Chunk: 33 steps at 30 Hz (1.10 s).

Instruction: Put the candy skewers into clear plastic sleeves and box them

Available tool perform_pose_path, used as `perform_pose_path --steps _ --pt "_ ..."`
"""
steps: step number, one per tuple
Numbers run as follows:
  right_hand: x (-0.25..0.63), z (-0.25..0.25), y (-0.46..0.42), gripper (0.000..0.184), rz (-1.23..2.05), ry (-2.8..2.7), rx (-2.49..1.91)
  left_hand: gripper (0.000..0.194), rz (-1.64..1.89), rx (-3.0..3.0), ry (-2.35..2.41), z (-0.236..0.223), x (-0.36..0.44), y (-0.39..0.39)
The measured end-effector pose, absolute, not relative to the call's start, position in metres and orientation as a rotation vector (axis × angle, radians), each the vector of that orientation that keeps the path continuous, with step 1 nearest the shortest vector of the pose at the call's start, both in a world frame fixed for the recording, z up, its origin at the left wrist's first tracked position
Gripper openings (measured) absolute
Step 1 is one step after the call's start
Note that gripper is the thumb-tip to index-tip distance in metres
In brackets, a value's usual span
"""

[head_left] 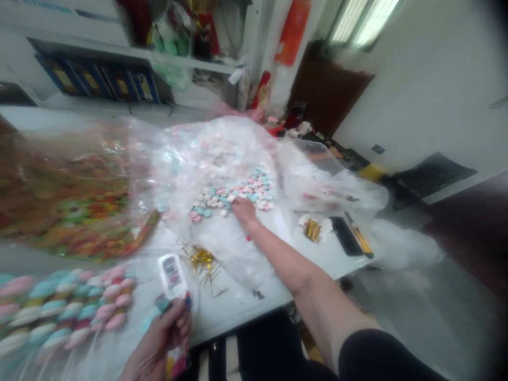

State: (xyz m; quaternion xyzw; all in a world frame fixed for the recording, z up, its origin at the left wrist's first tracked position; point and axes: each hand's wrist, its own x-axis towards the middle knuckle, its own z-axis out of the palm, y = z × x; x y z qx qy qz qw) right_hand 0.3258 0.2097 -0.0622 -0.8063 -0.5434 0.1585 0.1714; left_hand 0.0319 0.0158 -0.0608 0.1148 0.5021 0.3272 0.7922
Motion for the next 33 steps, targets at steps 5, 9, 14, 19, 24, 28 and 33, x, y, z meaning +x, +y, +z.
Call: perform_pose_path --steps 5,9,14,19,24,28,33 --pt "0.318 -0.063 0.21 0.029 0.5 -1.565 -2.285 0.049 0.725 0.116 1.043 -0.043 0.036 0.017" --pt "0.315 -0.051 0.185 0.026 0.493 -1.533 -2.242 0.023 0.735 0.13 1.214 -0.028 0.043 0.023" --pt "0.275 -0.037 0.109 0.02 0.607 -1.535 -2.0 0.035 0.956 0.455 1.272 -0.014 0.059 0.019" --pt "0.219 -0.034 0.027 0.009 0.954 -1.402 -1.715 0.052 1.108 0.584 1.097 -0.016 0.078 0.013" --pt "0.198 -0.03 -0.001 0.012 1.267 -1.286 -1.526 0.042 1.093 0.532 1.157 -0.025 0.069 0.003" --pt "0.196 -0.024 -0.001 0.015 1.57 -1.121 -1.372 0.042 1.024 0.5 1.094 -0.028 0.055 -0.009" --pt "0.198 -0.021 -0.003 0.016 1.508 -1.189 -1.439 0.027 1.047 0.345 1.16 -0.024 0.045 -0.006"
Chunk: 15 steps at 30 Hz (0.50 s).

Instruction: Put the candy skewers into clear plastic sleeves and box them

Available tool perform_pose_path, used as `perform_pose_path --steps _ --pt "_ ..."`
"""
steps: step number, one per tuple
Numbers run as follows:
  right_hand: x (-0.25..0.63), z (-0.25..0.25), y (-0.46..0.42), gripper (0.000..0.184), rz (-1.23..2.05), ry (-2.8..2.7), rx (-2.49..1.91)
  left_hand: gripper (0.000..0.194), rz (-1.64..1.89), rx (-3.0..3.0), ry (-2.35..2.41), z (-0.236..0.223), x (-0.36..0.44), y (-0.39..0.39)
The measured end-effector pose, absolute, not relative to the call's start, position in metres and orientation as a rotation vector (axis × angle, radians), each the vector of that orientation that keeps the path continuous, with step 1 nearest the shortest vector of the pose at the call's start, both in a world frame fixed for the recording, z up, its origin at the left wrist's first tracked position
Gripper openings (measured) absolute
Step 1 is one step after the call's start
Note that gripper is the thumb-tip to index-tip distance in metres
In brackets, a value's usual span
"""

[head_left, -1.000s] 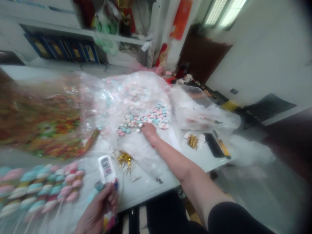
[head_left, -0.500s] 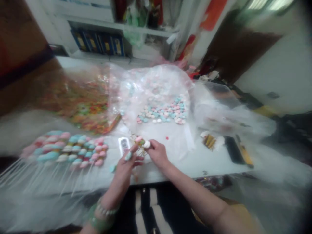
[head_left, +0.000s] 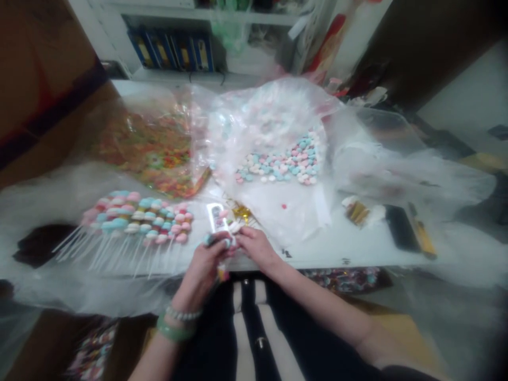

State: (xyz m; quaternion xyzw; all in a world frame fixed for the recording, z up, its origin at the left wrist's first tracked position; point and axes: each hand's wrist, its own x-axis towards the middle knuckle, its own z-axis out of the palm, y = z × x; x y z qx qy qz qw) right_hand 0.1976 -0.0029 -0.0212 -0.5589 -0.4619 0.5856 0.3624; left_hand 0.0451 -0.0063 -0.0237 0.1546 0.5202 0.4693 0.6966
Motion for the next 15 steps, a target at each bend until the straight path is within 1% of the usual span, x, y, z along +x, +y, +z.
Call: perform_pose_path --steps 3,7,12,15 --pt "0.208 -0.022 -0.012 0.02 1.174 -1.539 -1.509 0.005 1.067 0.092 1.119 -0.015 0.036 0.003" --pt "0.218 -0.024 -0.031 0.024 1.013 -1.807 -1.601 0.01 1.036 -0.005 1.017 -0.015 0.027 0.008" --pt "0.217 -0.026 -0.039 0.024 0.914 -1.872 -1.676 0.008 1.037 0.202 1.019 -0.028 0.029 0.001" --pt "0.215 -0.026 -0.038 0.024 0.89 -1.902 -1.695 0.015 1.016 0.342 1.111 -0.028 0.033 -0.003"
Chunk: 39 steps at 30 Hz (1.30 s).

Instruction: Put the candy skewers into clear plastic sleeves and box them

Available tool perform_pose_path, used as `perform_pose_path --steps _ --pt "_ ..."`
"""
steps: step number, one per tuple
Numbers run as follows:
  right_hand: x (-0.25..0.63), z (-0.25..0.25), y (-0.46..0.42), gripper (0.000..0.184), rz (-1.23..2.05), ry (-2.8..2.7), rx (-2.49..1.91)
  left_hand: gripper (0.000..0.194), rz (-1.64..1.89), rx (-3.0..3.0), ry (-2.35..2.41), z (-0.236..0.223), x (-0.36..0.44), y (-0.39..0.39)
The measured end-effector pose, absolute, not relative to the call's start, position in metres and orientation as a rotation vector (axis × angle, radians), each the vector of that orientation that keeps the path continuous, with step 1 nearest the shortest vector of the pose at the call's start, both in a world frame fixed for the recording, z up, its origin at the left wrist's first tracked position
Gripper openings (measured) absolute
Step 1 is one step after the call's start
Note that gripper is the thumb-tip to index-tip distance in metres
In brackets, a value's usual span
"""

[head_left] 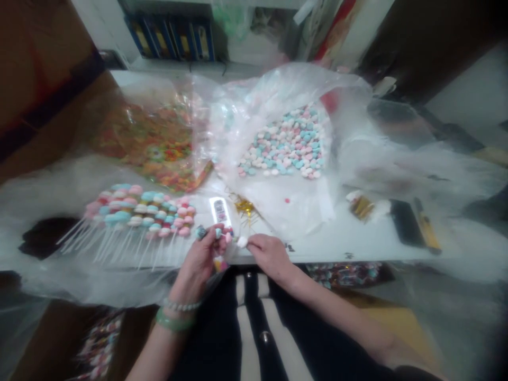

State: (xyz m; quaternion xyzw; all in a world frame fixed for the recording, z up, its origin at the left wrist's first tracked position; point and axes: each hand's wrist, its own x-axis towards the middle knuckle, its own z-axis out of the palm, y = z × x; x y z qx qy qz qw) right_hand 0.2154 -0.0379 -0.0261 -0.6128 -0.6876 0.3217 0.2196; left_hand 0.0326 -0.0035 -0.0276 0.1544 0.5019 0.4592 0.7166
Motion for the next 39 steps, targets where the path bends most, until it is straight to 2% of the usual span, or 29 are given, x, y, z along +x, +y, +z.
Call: perform_pose_path --steps 4,10,14,20,24,27,34,39 --pt "0.212 -0.025 -0.041 0.023 0.856 -2.001 -1.684 0.031 1.065 0.439 1.173 -0.023 0.036 -0.007" --pt "0.206 -0.026 -0.045 0.022 0.827 -2.089 -1.74 0.039 1.173 0.496 1.272 -0.027 0.044 -0.013" --pt "0.202 -0.032 -0.041 0.022 0.861 -2.009 -1.753 0.033 1.211 0.42 1.255 -0.027 0.053 -0.016" --pt "0.193 -0.041 -0.034 0.021 0.993 -1.805 -1.678 0.011 1.151 0.114 1.185 -0.02 0.054 -0.008" --pt "0.191 -0.038 -0.036 0.024 1.142 -1.713 -1.519 0.016 1.119 -0.006 1.094 -0.016 0.046 -0.001" --pt "0.193 -0.036 -0.04 0.021 1.231 -1.712 -1.401 0.012 1.137 0.026 1.083 -0.016 0.046 -0.002" --pt "0.189 -0.044 -0.041 0.019 1.155 -1.617 -1.536 0.022 1.207 0.061 1.197 -0.03 0.06 -0.011" --pt "0.179 -0.046 -0.033 0.02 1.183 -1.628 -1.497 0.016 1.226 0.088 1.201 -0.044 0.065 -0.013"
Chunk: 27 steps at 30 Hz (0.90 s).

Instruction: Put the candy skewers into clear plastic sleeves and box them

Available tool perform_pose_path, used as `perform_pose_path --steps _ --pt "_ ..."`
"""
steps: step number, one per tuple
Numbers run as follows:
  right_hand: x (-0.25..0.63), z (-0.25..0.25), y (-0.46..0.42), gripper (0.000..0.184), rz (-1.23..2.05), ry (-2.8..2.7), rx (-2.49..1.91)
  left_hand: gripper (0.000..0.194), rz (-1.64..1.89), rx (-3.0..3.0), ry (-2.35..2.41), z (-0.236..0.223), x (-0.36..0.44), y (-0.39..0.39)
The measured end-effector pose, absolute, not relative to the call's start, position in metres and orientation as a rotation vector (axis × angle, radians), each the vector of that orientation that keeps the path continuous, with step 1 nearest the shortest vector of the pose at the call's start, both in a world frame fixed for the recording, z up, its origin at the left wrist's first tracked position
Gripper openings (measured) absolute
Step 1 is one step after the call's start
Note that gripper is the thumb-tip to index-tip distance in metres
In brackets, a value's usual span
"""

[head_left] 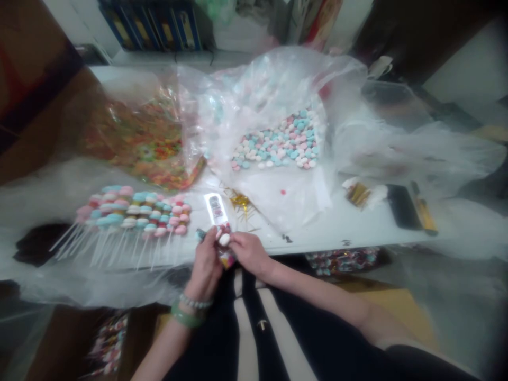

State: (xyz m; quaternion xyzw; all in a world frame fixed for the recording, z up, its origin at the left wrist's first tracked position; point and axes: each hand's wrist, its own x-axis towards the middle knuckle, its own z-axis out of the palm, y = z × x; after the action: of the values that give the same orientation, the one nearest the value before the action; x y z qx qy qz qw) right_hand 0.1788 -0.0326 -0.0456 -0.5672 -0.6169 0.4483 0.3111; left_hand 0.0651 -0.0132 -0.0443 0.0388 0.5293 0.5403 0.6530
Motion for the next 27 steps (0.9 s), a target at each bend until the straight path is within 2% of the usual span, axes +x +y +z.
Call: perform_pose_path --steps 2,7,9,13,17,21,25,27 --pt "0.179 -0.046 -0.03 0.02 1.208 -1.613 -1.493 0.013 1.207 0.109 1.22 -0.044 0.063 -0.013" --pt "0.193 -0.05 -0.029 0.016 1.248 -1.504 -1.489 0.023 1.025 0.151 1.308 -0.027 0.031 -0.008" --pt "0.2 -0.053 -0.029 0.014 1.226 -1.418 -1.541 0.018 1.079 0.274 1.432 -0.02 0.011 -0.005" --pt "0.203 -0.056 -0.029 0.011 1.259 -1.31 -1.6 0.028 1.156 0.566 1.69 -0.019 -0.017 -0.006" --pt "0.2 -0.056 -0.03 0.011 1.289 -1.331 -1.618 0.035 0.971 0.836 1.938 -0.031 -0.021 -0.012" --pt "0.2 -0.056 -0.034 0.012 1.317 -1.343 -1.628 0.026 0.742 1.393 1.988 -0.048 -0.015 -0.013" --pt "0.2 -0.055 -0.036 0.013 1.344 -1.361 -1.625 0.037 0.57 1.756 2.008 -0.062 -0.01 -0.01" --pt "0.2 -0.055 -0.036 0.013 1.349 -1.363 -1.635 0.037 0.486 1.861 2.03 -0.066 -0.009 -0.009"
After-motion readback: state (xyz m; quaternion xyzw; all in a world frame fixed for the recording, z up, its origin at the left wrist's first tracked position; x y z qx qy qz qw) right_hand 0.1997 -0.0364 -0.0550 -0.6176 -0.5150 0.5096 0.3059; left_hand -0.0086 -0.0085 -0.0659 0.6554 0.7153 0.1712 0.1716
